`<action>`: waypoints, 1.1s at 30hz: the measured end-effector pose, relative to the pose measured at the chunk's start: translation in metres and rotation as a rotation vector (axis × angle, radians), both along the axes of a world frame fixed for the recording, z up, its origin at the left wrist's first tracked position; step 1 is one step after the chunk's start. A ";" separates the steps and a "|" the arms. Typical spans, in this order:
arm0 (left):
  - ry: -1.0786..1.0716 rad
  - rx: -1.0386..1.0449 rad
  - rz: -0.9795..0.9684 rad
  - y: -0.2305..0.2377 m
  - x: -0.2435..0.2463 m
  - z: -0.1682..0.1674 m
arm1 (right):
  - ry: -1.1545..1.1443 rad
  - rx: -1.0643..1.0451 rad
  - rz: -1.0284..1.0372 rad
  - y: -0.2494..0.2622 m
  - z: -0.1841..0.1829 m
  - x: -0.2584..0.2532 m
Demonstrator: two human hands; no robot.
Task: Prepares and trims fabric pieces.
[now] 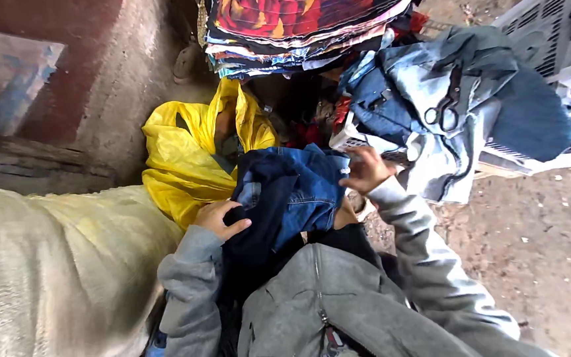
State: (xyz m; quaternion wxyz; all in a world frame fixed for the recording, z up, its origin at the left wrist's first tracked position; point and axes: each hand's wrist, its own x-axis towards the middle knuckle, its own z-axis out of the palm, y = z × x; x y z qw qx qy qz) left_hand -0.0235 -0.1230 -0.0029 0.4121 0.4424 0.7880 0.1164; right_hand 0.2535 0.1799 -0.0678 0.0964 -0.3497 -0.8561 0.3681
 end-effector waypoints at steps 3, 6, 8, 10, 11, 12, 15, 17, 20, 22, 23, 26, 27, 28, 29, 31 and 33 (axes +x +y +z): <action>0.029 -0.153 -0.086 0.016 0.016 0.009 | -0.096 -0.070 0.105 -0.030 -0.036 -0.009; 0.057 -0.393 -0.121 0.043 0.017 0.011 | -0.034 -0.017 0.082 -0.037 -0.039 -0.020; 0.084 -0.342 -0.053 0.036 0.001 0.012 | 0.072 0.002 0.059 -0.025 -0.021 -0.025; 0.163 -0.141 0.084 0.007 -0.026 0.012 | 0.139 0.016 0.002 -0.007 -0.002 -0.029; 0.210 -0.026 0.166 -0.012 -0.041 0.011 | 0.160 0.029 -0.046 0.000 0.006 -0.032; 0.201 0.013 0.289 -0.025 -0.050 0.021 | 0.183 0.047 -0.100 0.004 0.012 -0.038; 0.053 0.238 0.829 -0.046 -0.041 0.054 | 0.190 0.040 -0.240 0.002 0.022 -0.063; -0.092 0.553 1.059 -0.052 -0.031 0.049 | 0.185 -0.013 -0.216 -0.008 0.021 -0.075; -0.350 1.026 0.920 -0.060 -0.026 0.016 | 0.257 -0.088 -0.064 -0.044 0.017 -0.082; -0.500 1.273 0.610 -0.059 -0.032 -0.015 | 0.352 -0.117 0.073 -0.077 0.014 -0.081; -0.553 1.338 0.507 -0.052 -0.031 -0.021 | 0.396 -0.164 0.155 -0.092 0.017 -0.081; -0.653 1.343 0.491 -0.019 0.009 -0.013 | 0.483 -0.302 0.388 -0.127 0.034 -0.083; -0.689 1.301 0.508 -0.004 0.030 -0.007 | 0.516 -0.320 0.417 -0.136 0.039 -0.085; -0.727 1.246 0.490 0.010 0.052 -0.004 | 0.554 -0.332 0.405 -0.145 0.041 -0.086; -0.760 1.162 0.412 0.019 0.069 -0.005 | 0.603 -0.344 0.354 -0.150 0.040 -0.085; -0.784 1.021 0.207 0.038 0.090 -0.012 | 0.707 -0.406 0.234 -0.146 0.032 -0.079; -0.771 1.001 0.200 0.056 0.103 -0.011 | 0.716 -0.417 0.160 -0.129 0.025 -0.057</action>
